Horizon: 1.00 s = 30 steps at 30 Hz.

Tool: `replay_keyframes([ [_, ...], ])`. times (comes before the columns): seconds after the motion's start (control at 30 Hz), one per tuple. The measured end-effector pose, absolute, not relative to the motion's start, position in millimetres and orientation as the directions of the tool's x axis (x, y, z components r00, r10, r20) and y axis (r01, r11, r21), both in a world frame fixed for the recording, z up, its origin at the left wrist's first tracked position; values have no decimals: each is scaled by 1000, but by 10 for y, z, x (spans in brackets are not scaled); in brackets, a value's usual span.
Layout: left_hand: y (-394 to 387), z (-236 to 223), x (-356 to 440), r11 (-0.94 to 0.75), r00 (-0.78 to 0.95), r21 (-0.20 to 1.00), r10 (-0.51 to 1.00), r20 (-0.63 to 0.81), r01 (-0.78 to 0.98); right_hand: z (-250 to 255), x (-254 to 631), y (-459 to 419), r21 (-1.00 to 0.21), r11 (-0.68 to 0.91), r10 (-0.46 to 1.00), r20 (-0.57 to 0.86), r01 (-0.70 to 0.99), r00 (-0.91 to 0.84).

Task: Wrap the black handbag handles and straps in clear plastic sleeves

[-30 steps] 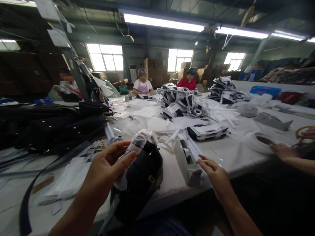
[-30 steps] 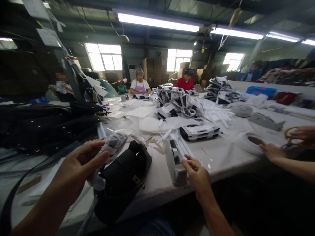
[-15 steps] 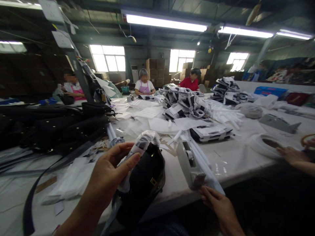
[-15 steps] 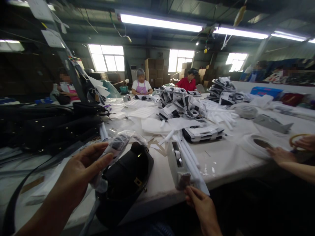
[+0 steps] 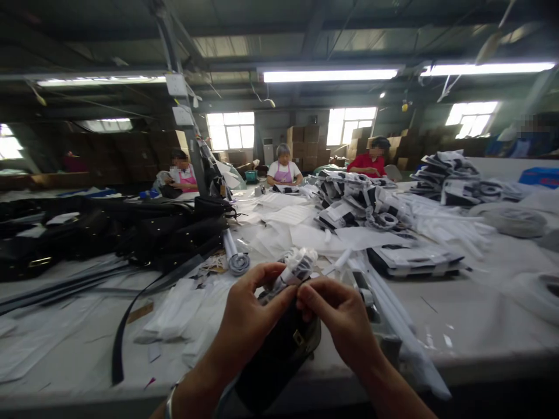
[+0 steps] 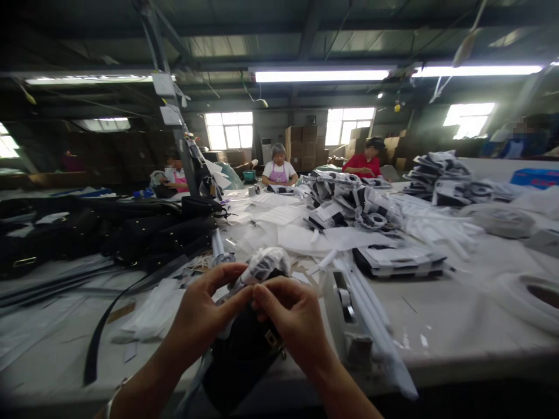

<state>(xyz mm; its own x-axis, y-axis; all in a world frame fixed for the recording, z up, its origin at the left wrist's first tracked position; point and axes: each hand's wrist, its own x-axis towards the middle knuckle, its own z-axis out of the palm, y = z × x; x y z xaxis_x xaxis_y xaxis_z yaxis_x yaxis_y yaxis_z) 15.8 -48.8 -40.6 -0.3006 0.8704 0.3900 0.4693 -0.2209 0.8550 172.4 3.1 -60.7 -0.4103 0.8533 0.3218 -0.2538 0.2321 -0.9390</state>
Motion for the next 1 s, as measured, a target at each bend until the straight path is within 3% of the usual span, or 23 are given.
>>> replay_keyframes([
  [0.2,-513,-403,96,-259,-247,811,865,437,525,-490,1730,168,-977,214,850,180,13,-495],
  [0.4,-553,-324,-20,-259,-155,829,913,378,495,-498,1745,208,-987,153,844,108,44,-525],
  [0.53,-560,-295,-34,-240,-123,900,945,302,364,-595,1714,228,-986,155,897,118,54,-426],
  [0.67,-549,-307,25,-139,-120,983,981,153,116,-752,1645,374,-986,159,866,163,-49,-472],
  [0.77,-528,-318,59,-59,-119,996,992,50,-73,-851,1587,498,-973,182,841,230,-144,-490],
  [0.83,-515,-316,57,-39,-129,987,992,19,-155,-885,1575,525,-967,226,848,257,-122,-464],
  [1.0,-547,-278,40,-54,-191,992,981,32,-113,-886,1663,302,-953,303,910,279,31,-306],
])
